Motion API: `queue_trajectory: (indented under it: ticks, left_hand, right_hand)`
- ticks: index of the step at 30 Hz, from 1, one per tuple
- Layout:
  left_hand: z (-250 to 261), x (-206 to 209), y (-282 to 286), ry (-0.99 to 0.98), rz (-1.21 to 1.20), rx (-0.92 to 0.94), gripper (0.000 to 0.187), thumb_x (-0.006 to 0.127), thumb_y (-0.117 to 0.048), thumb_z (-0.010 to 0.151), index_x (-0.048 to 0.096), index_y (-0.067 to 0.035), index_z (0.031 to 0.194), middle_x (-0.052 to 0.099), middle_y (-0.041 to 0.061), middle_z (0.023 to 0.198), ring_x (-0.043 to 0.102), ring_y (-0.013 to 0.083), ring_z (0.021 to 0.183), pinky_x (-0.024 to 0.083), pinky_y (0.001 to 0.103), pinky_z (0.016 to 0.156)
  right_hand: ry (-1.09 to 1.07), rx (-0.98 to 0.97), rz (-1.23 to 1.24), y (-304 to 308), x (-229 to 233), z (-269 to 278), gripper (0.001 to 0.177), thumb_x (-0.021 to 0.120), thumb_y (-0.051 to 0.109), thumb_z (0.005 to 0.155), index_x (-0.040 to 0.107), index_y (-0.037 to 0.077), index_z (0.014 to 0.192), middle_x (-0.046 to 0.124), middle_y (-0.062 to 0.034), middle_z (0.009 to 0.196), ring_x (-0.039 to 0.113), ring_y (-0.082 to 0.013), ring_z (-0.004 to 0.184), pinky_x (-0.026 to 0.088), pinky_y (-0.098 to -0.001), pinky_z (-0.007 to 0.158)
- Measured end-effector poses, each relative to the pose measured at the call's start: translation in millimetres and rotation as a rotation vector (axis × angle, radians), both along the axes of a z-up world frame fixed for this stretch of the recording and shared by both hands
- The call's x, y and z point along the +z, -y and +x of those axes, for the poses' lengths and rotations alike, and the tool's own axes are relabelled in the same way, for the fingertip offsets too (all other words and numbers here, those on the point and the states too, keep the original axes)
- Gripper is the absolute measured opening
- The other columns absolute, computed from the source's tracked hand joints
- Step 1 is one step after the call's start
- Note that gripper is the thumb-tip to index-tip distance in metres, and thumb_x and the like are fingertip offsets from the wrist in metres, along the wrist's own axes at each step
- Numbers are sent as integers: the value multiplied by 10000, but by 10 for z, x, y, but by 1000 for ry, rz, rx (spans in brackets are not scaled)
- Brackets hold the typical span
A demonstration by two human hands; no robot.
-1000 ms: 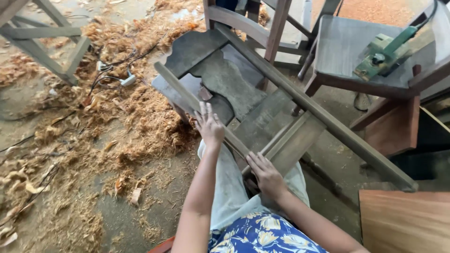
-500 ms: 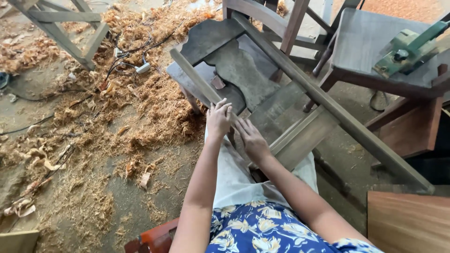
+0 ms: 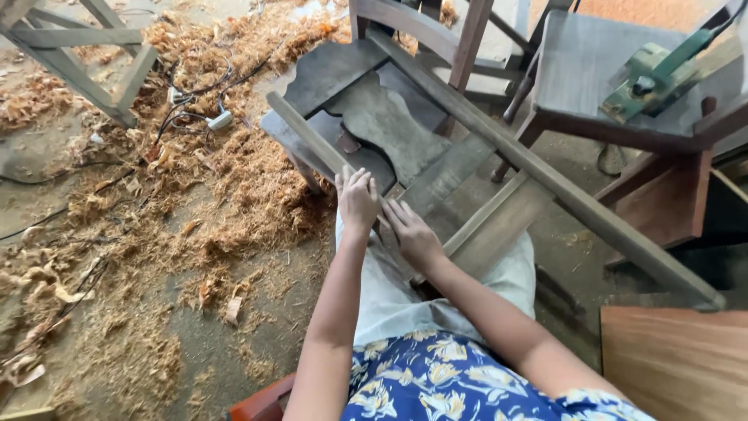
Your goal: Sanding a wooden chair frame using sandpaper
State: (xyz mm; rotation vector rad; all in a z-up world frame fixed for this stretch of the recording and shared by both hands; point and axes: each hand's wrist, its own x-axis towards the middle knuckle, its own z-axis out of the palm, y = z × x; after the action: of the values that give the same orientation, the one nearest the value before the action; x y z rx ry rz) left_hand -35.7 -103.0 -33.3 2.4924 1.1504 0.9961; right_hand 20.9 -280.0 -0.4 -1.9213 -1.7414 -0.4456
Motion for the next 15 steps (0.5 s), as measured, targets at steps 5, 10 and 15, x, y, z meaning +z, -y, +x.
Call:
queue_trajectory:
  ticks: [5, 10, 15]
  left_hand:
    - [-274, 25, 21, 116, 131, -139, 294, 635, -221, 917, 757, -170, 1180, 714, 16, 1272, 588, 274, 1312, 412, 477, 1123]
    - [-189, 24, -154, 107, 195, -130, 188, 667, -298, 880, 763, -319, 1040, 744, -105, 1124, 644, 132, 1210, 372, 426, 1122]
    - [337, -176, -763, 182, 284, 111, 351, 643, -413, 890, 614, -275, 568, 606, -31, 577, 630, 180, 681, 430, 366, 968]
  right_hand:
    - [-64, -9, -71, 82, -32, -81, 479, 437, 288, 1070, 497, 115, 1513, 548, -103, 1505, 519, -299, 1383, 446, -365, 1125]
    - [-21, -2, -86, 900, 157, -198, 427, 410, 234, 1081, 549, 143, 1474, 565, -37, 1497, 536, -248, 1367, 428, -315, 1139]
    - [-102, -7, 11, 1130, 137, -170, 388, 594, 264, 987, 653, 196, 1365, 644, -3, 1406, 597, -207, 1298, 489, -291, 1084]
